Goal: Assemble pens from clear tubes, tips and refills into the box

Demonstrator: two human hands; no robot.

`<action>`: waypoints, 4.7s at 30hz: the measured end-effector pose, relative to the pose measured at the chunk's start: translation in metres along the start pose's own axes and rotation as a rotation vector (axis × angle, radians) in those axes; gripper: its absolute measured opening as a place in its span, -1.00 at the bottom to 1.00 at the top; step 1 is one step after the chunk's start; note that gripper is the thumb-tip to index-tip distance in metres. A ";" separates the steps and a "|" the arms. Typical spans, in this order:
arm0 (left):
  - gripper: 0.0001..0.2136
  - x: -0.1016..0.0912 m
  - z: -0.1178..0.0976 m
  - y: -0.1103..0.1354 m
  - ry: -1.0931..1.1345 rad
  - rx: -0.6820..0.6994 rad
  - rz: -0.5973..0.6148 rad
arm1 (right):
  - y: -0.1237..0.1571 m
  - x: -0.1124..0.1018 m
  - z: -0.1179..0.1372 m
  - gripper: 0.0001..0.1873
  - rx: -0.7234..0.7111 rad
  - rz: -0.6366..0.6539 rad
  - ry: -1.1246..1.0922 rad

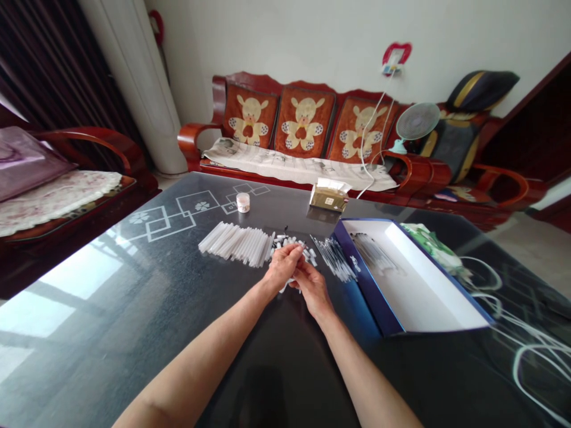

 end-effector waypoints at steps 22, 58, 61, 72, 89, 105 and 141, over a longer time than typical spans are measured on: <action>-0.74 0.001 0.017 0.026 -1.268 0.686 -0.196 | -0.015 -0.036 0.029 -0.74 -0.654 -0.106 0.828; -0.74 0.002 0.017 0.026 -1.313 0.702 -0.227 | -0.012 -0.028 0.031 -0.84 -0.787 0.004 0.773; -0.75 0.001 0.017 0.026 -1.306 0.710 -0.238 | -0.011 -0.028 0.032 -0.80 -0.760 -0.016 0.777; -0.74 0.002 0.017 0.027 -1.312 0.733 -0.248 | -0.013 -0.028 0.031 -0.84 -0.768 -0.011 0.783; -0.76 0.003 0.018 0.027 -1.336 0.720 -0.235 | -0.013 -0.031 0.029 -0.76 -0.735 -0.050 0.792; -0.75 0.002 0.019 0.026 -1.337 0.693 -0.223 | -0.013 -0.029 0.031 -0.84 -0.724 -0.060 0.812; -0.76 0.002 0.020 0.025 -1.342 0.682 -0.217 | -0.013 -0.029 0.031 -0.78 -0.741 -0.049 0.811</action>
Point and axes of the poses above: each hand's wrist, its own y-axis away from the middle knuckle, its own x-axis out of the palm, z = x × y, the point moved 7 cm from there along -y, towards the middle knuckle, and after that the axes turned 4 degrees about -x, right-handed, at the moved point
